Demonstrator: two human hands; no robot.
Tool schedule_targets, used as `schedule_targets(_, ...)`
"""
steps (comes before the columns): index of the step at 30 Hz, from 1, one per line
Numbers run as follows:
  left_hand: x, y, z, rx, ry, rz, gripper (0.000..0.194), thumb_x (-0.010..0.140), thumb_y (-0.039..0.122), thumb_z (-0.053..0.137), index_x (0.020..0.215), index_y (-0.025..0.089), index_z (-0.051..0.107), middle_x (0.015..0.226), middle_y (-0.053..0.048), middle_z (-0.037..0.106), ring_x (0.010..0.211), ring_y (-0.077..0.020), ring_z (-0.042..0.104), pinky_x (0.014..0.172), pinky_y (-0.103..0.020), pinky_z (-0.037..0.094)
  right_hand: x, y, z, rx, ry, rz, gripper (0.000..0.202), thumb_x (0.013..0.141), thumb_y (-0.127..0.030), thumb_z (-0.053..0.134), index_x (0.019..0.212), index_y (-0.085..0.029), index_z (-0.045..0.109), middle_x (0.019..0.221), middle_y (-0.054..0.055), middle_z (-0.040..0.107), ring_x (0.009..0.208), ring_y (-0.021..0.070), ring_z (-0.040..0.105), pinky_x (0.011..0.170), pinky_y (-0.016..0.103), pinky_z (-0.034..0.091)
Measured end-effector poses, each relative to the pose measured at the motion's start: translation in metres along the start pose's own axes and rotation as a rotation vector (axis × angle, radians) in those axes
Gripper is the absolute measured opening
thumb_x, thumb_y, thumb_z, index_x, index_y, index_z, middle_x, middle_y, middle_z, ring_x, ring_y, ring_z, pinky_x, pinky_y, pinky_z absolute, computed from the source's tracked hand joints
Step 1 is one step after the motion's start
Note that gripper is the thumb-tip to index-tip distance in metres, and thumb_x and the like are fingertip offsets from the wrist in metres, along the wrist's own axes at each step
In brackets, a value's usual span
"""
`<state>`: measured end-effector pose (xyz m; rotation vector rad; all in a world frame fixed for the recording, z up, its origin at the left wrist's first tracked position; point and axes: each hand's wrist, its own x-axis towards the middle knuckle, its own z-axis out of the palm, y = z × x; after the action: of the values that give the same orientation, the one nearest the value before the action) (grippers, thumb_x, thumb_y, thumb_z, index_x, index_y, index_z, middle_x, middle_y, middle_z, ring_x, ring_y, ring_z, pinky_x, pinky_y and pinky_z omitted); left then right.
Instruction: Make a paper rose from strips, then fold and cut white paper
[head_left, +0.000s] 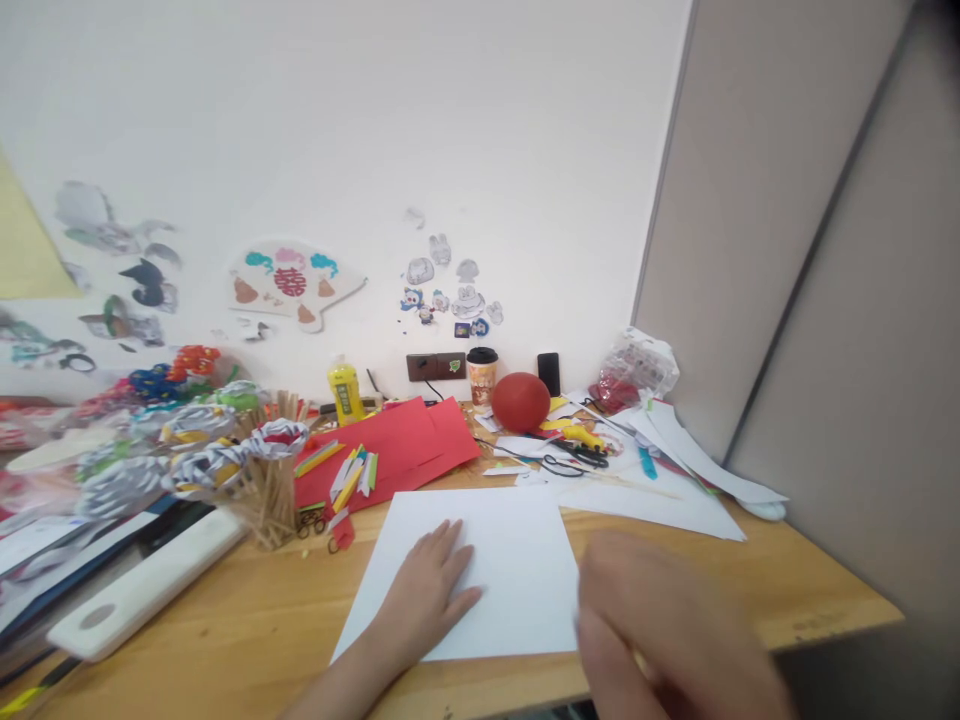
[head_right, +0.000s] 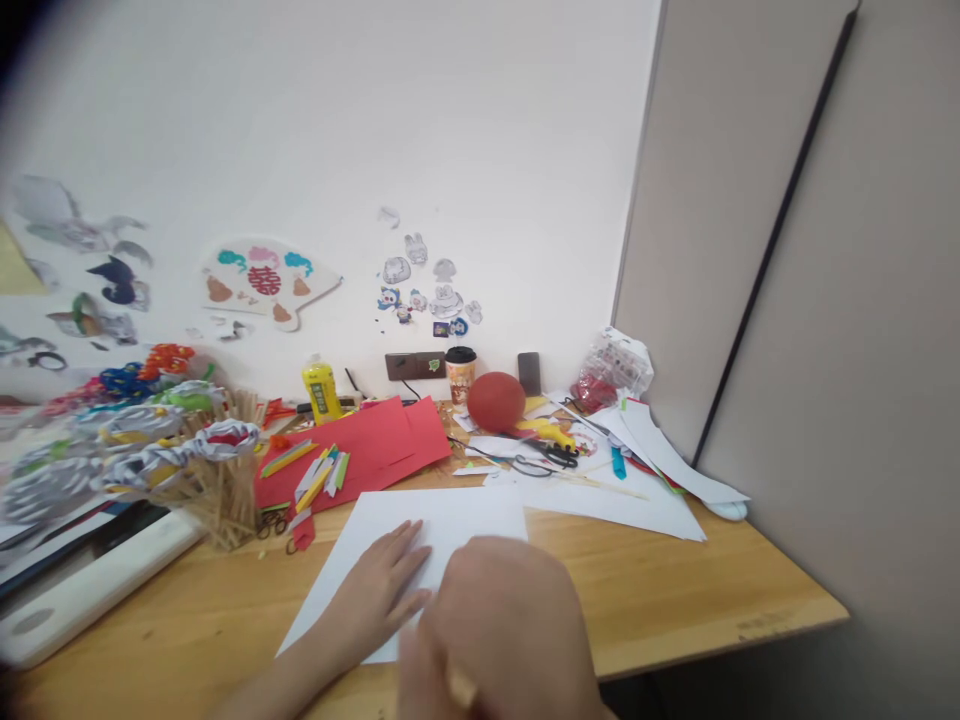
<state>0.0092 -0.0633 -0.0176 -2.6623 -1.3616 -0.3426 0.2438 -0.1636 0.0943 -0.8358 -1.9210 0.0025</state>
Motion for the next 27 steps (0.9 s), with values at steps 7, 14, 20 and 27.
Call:
schedule_targets(7,-0.016,0.006,-0.029,-0.108,-0.21,0.17,0.071,0.068,0.062,0.059,0.123,0.018,0.052,0.13,-0.016,0.052,0.119,-0.0345,0.047,0.094,-0.048,0.043,-0.041,0.062,0.05,-0.195,-0.546,0.217,0.029,0.073,-0.024,0.066,0.101,-0.021,0.062,0.114,0.007,0.061,0.102,0.0248,0.053,0.086,0.037,0.042)
schedule_targets(14,-0.021,0.005,-0.028,-0.082,-0.235,0.213,0.06,0.078,0.051,0.053,0.127,0.017,0.047,0.134,-0.016,0.048,0.124,-0.0341,0.041,0.095,-0.048,0.042,-0.072,0.089,0.062,-0.281,-0.651,0.202,0.019,0.073,-0.02,0.067,0.091,-0.024,0.066,0.104,0.001,0.066,0.092,0.0216,0.056,0.081,0.033,0.043)
schedule_targets(20,-0.018,0.009,-0.029,-0.008,-0.213,0.26,0.048,0.082,0.043,0.05,0.119,0.013,0.051,0.129,-0.016,0.053,0.122,-0.0316,0.044,0.097,-0.043,0.041,-0.066,0.091,0.063,-0.34,-0.62,0.051,0.01,0.077,-0.019,0.063,0.087,-0.023,0.065,0.093,0.002,0.068,0.085,0.0212,0.057,0.076,0.033,0.042)
schedule_targets(27,-0.015,0.008,-0.025,0.057,-0.198,0.298,0.05,0.079,0.044,0.052,0.117,0.012,0.052,0.126,-0.018,0.054,0.119,-0.0331,0.046,0.094,-0.043,0.043,-0.07,0.092,0.067,-0.388,-0.632,-0.005,0.018,0.072,-0.027,0.07,0.088,-0.02,0.062,0.091,0.004,0.065,0.084,0.0216,0.056,0.073,0.032,0.043)
